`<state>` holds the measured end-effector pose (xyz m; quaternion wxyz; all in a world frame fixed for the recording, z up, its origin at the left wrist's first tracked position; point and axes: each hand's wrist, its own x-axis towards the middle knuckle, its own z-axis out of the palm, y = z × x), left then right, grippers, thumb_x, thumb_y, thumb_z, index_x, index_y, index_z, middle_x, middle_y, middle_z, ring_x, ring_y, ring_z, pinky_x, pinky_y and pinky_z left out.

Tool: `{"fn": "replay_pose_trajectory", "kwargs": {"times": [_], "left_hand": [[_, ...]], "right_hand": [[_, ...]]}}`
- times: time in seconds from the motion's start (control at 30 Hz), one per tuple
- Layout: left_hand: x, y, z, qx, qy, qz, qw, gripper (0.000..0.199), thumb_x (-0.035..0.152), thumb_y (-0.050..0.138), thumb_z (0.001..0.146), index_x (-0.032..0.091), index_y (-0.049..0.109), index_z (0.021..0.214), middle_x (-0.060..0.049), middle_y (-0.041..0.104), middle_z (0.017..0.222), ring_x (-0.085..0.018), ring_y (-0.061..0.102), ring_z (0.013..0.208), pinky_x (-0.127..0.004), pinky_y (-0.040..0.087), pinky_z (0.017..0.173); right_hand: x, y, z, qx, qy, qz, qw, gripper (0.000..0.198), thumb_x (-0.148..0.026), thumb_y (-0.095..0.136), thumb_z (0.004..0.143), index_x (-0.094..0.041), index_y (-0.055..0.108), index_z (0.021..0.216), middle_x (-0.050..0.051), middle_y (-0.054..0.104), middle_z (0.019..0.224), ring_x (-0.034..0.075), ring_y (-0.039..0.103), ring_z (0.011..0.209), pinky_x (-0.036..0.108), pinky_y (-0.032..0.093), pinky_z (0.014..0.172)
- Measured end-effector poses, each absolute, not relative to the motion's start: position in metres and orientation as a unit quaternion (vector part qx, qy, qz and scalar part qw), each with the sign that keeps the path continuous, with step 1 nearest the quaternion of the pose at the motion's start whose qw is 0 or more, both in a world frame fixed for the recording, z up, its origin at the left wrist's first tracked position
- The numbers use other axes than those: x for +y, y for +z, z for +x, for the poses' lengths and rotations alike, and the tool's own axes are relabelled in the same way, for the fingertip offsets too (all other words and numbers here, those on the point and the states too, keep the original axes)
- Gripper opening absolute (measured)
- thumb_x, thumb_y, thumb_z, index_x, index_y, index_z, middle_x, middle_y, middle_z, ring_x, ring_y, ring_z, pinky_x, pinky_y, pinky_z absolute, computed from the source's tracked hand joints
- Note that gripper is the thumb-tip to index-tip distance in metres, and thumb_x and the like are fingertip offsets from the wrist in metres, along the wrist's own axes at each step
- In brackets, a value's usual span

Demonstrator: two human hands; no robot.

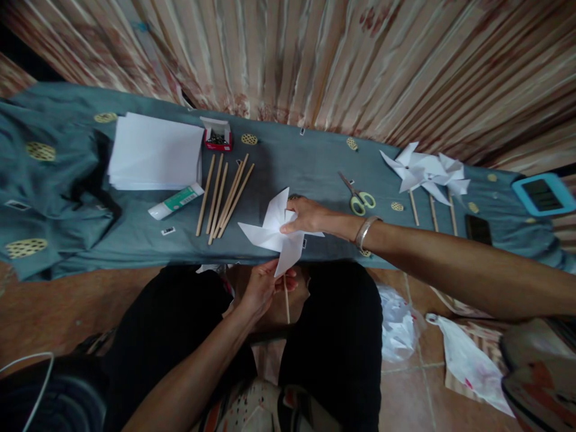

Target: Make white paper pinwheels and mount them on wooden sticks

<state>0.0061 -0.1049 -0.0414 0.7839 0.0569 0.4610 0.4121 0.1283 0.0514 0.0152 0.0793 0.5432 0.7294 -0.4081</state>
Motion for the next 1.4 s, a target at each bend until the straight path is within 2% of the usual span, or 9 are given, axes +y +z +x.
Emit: {"fn": "replay_pose_trajectory", "kwargs": {"times": [0.17,0.37,0.57,0.8,0.97,1.13,1.3,1.4], "left_hand": [[-0.104,-0.039,0.005,0.455,0.408,0.062,0.789,0.021,0.03,0.074,0.061,0.014,0.071,0.074,-0.003,0.069,0.064,-0.014,0.062,0.047,-0.026,0.046,0.05],[-0.103,-0.038,0.004,0.45,0.406,0.062,0.793,0.02,0.031,0.073,0.059,0.014,0.069,0.069,-0.002,0.066,0.059,-0.012,0.058,0.043,-0.024,0.045,0.048],[-0.102,-0.042,0.004,0.444,0.404,0.067,0.797,0.021,0.032,0.075,0.058,0.013,0.069,0.066,-0.002,0.065,0.058,-0.012,0.058,0.044,-0.024,0.044,0.048],[-0.103,-0.043,0.004,0.442,0.401,0.077,0.799,0.031,0.041,0.079,0.057,0.013,0.069,0.068,-0.004,0.068,0.061,-0.014,0.06,0.046,-0.026,0.046,0.05],[-0.105,-0.041,0.0,0.435,0.414,0.09,0.794,0.048,0.052,0.083,0.055,0.012,0.072,0.079,-0.006,0.071,0.069,-0.016,0.065,0.052,-0.029,0.051,0.055],[-0.104,-0.035,-0.002,0.449,0.416,0.083,0.787,0.058,0.053,0.088,0.047,0.012,0.073,0.086,-0.004,0.072,0.067,-0.016,0.066,0.05,-0.027,0.051,0.054],[-0.094,-0.027,0.0,0.447,0.432,0.102,0.777,0.046,0.047,0.089,0.048,0.011,0.069,0.071,-0.005,0.07,0.064,-0.014,0.066,0.05,-0.023,0.051,0.051],[-0.087,-0.022,0.002,0.449,0.437,0.11,0.772,0.04,0.039,0.089,0.048,0.01,0.067,0.066,-0.005,0.071,0.065,-0.014,0.067,0.051,-0.022,0.053,0.052]], "right_hand": [[0.051,0.016,0.127,0.73,-0.421,0.534,0.069,0.023,-0.026,0.077,0.071,-0.021,0.07,0.092,0.004,0.076,0.098,0.025,0.07,0.092,0.032,0.052,0.077],[0.052,0.017,0.126,0.738,-0.398,0.536,0.099,0.022,-0.028,0.076,0.072,-0.019,0.071,0.092,0.005,0.075,0.096,0.023,0.069,0.087,0.03,0.05,0.073],[0.054,0.013,0.129,0.753,-0.404,0.511,0.088,0.03,-0.031,0.076,0.072,-0.018,0.071,0.098,0.005,0.075,0.098,0.022,0.068,0.087,0.028,0.05,0.073],[0.052,0.013,0.128,0.752,-0.393,0.523,0.08,0.026,-0.03,0.077,0.07,-0.018,0.071,0.093,0.004,0.074,0.093,0.021,0.067,0.083,0.028,0.048,0.068],[0.051,0.014,0.13,0.752,-0.415,0.51,0.042,0.028,-0.026,0.076,0.069,-0.016,0.072,0.094,0.005,0.074,0.094,0.022,0.068,0.083,0.028,0.049,0.069],[0.053,0.009,0.138,0.739,-0.476,0.477,-0.018,0.031,-0.028,0.077,0.067,-0.017,0.073,0.096,0.003,0.075,0.094,0.021,0.068,0.084,0.028,0.05,0.07],[0.051,0.01,0.147,0.702,-0.506,0.497,-0.063,0.033,-0.038,0.079,0.067,-0.015,0.07,0.088,0.001,0.07,0.077,0.015,0.061,0.066,0.025,0.045,0.059],[0.049,0.013,0.15,0.65,-0.565,0.493,-0.121,0.036,-0.04,0.08,0.068,-0.015,0.07,0.092,0.002,0.072,0.08,0.014,0.061,0.067,0.025,0.046,0.06]]}}
